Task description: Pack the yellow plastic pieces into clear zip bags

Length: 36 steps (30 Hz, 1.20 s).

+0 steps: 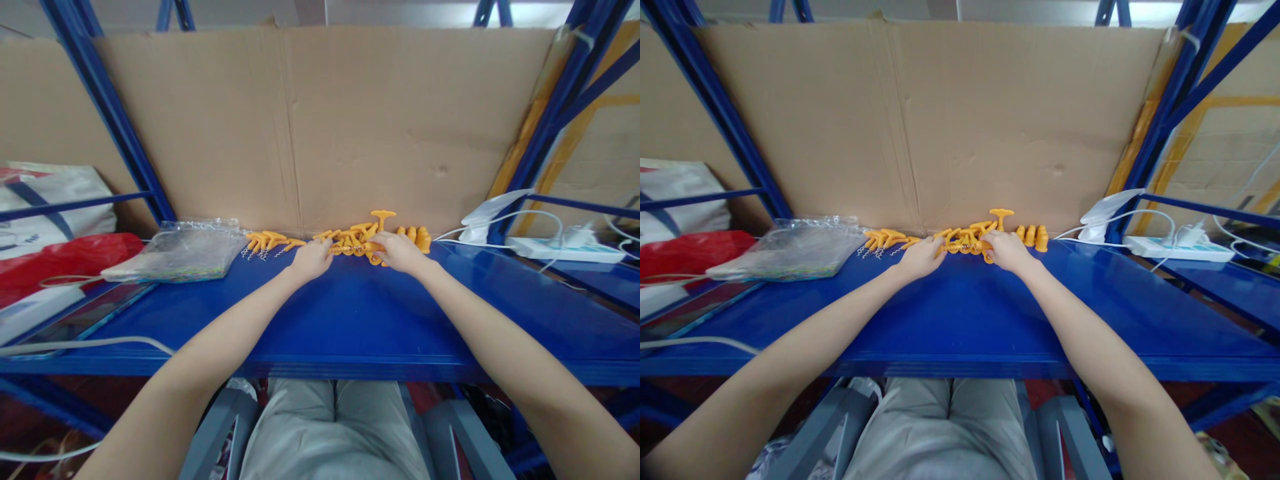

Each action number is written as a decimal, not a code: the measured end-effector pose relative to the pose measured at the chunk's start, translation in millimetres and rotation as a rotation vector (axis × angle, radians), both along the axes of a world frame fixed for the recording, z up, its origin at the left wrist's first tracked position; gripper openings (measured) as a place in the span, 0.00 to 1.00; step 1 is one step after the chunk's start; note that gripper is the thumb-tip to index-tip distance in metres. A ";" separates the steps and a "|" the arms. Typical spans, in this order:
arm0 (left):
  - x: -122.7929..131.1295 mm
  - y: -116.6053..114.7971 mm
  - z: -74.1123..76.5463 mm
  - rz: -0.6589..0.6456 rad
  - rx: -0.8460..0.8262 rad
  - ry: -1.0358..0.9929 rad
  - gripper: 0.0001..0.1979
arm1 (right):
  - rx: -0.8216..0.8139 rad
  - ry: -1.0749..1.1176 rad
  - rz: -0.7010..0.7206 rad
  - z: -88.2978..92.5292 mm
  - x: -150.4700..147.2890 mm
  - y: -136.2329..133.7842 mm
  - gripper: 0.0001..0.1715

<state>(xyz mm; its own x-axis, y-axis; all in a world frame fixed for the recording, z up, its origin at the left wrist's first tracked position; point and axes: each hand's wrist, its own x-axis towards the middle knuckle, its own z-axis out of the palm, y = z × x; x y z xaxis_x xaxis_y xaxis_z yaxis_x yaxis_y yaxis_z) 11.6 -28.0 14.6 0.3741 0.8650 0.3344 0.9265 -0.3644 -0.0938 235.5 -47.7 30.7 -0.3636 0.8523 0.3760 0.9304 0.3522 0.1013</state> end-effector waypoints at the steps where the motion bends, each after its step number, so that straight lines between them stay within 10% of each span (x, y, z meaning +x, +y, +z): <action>1: 0.0 0.0 0.1 0.003 0.000 -0.002 0.16 | -0.001 -0.010 -0.045 0.0 0.4 -0.8 0.21; 6: 1.0 -1.0 1.0 -0.006 0.008 -0.015 0.16 | -0.007 0.001 -0.153 -0.7 4.8 0.7 0.21; 14: 2.9 -4.0 0.7 -0.089 0.058 -0.080 0.16 | 0.013 0.164 0.221 -10.8 -0.5 9.4 0.24; 36: -1.5 0.8 -3.4 -0.152 0.195 -0.186 0.14 | 0.083 0.303 0.430 -25.1 8.4 28.6 0.21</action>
